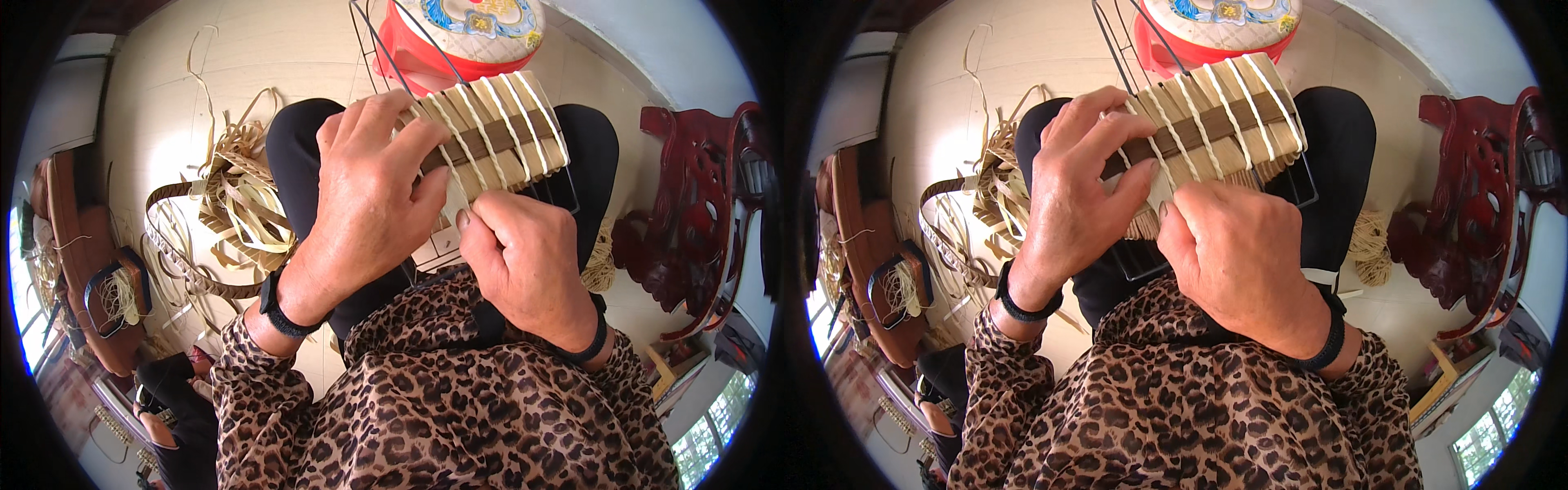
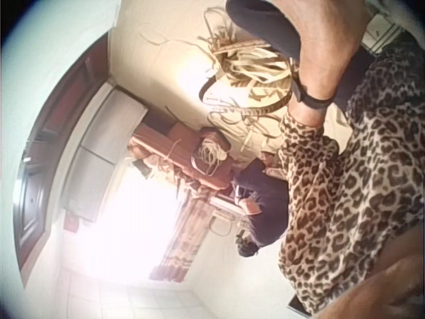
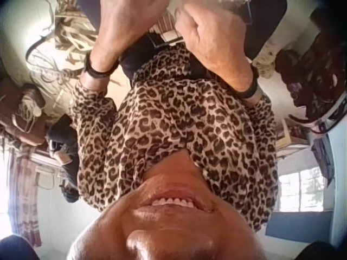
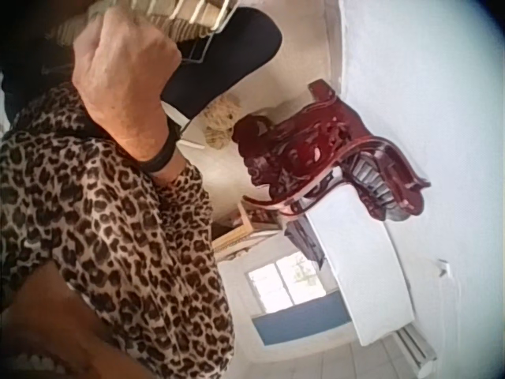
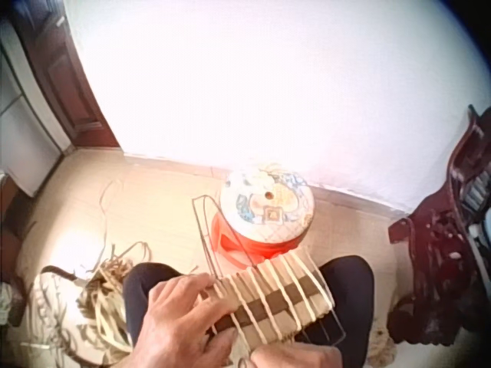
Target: The person weaves strips of light-colored material into a wire basket frame by hand. They thread the strips through the frame, bend the ends, and tuck them into the existing weave to secure them.
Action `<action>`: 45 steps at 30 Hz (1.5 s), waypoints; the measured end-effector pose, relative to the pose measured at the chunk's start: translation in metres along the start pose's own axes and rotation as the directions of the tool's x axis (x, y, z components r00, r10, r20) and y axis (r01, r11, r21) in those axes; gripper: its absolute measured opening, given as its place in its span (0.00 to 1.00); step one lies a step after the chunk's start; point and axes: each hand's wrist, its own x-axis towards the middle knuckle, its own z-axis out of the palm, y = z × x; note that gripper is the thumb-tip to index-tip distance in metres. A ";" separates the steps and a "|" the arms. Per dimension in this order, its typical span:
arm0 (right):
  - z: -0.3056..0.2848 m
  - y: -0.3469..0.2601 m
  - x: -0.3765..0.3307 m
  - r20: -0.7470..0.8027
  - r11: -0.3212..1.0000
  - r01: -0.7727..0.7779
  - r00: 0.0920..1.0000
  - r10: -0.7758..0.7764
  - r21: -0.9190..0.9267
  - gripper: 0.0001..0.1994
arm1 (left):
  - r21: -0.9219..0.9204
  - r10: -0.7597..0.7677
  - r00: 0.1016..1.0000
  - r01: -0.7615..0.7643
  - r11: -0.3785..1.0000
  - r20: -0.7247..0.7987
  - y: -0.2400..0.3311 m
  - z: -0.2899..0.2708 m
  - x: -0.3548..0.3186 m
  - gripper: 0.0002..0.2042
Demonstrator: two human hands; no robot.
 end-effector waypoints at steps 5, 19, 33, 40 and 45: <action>-0.001 -0.001 0.000 0.026 0.999 -0.014 1.000 0.015 -0.032 0.11 | 0.010 -0.040 0.999 0.040 0.999 0.001 -0.003 0.005 -0.002 0.12; -0.032 -0.003 -0.006 0.276 0.954 -0.182 0.955 0.113 0.239 0.05 | -0.163 0.017 0.997 -0.029 0.986 -0.075 -0.006 -0.003 -0.020 0.12; -0.084 -0.001 -0.015 0.667 0.788 -0.480 0.735 0.123 0.385 0.06 | -0.041 0.308 0.920 -0.327 0.944 -0.243 0.038 0.028 -0.044 0.17; -0.124 0.021 0.001 0.578 0.891 -0.212 0.813 -0.068 0.402 0.10 | -0.030 0.315 0.922 -0.329 0.944 -0.225 0.037 0.024 -0.045 0.15; -0.127 0.042 0.027 0.488 0.937 -0.073 0.866 -0.110 0.341 0.13 | -0.058 0.264 0.909 -0.298 0.953 -0.321 0.039 0.026 -0.042 0.14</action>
